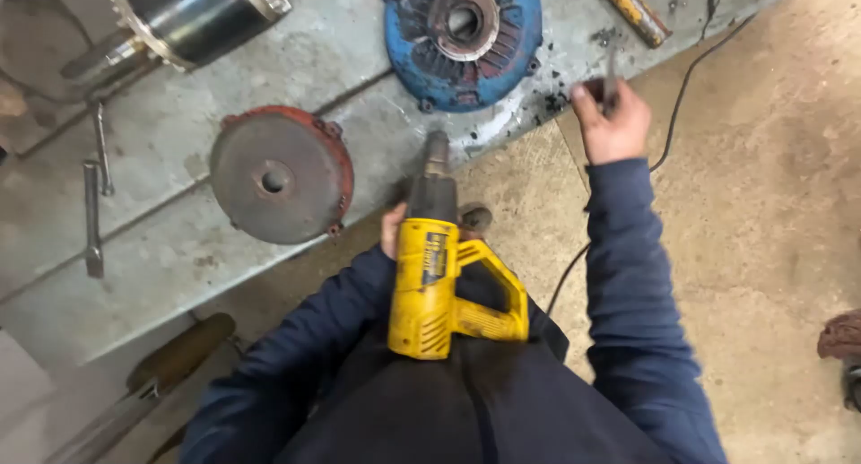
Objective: The person uses a yellow heat gun to apply heat to a blue circular metal part while simultaneously scraping its surface with a metal tool. The person moves the heat gun and scraper around the part to clean off residue.
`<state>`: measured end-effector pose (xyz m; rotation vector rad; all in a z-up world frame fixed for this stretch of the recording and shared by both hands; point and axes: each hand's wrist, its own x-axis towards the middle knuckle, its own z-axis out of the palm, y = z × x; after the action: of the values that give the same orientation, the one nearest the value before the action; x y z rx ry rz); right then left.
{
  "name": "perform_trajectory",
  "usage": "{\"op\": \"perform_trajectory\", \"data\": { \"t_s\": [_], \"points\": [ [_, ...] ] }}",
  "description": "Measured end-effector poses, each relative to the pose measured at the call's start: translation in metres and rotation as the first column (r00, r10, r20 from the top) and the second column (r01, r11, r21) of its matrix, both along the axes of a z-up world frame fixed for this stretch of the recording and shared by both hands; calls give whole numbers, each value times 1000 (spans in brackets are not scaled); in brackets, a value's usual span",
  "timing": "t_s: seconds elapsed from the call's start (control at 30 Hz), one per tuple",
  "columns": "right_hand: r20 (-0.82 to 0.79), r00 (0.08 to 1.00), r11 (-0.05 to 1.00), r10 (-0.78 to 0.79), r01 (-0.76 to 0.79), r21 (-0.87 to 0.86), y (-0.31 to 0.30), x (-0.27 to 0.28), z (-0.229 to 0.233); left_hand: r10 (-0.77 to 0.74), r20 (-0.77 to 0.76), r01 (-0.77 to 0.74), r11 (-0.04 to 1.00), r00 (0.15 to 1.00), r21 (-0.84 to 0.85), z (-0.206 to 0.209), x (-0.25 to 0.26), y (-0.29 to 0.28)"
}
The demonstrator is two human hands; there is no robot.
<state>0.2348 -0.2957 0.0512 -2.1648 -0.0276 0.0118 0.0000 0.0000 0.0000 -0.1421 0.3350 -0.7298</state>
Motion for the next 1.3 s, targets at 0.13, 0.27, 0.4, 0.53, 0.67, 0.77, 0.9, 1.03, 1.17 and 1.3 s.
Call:
{"op": "perform_trajectory", "data": {
  "t_s": [0.13,0.27,0.4,0.53,0.67,0.77,0.9,1.03,1.17,1.3],
  "points": [
    [158,940,925,303,-251,-285,68,68,27,-98,-47,99,995,994,27,10,27,-1],
    [42,911,734,411,-303,-608,121,133,10,51,151,-63,995,987,76,5,37,14],
    [-237,925,487,298,-361,-796,161,165,13,91,225,-114,989,970,90,4,48,37],
    [-434,869,319,236,-491,-810,179,177,6,12,235,-19,999,972,27,0,56,55],
    [-471,832,376,292,-553,-744,178,181,9,-5,155,5,1000,988,5,-8,55,51],
    [-453,803,332,387,-580,-744,179,192,4,50,89,-48,999,995,-25,-11,55,32],
    [-295,721,369,627,-608,-703,185,200,-9,95,97,-100,994,991,42,-13,47,-10],
    [-357,474,217,805,-795,-566,195,213,-32,292,-116,-267,944,949,193,-16,29,-81],
    [-76,228,146,971,-810,-568,203,202,-16,323,57,-327,940,945,101,-19,33,-126],
    [-97,424,395,900,-890,-227,170,213,-6,194,-175,-215,970,965,-109,-22,40,-138]
  ]
}}
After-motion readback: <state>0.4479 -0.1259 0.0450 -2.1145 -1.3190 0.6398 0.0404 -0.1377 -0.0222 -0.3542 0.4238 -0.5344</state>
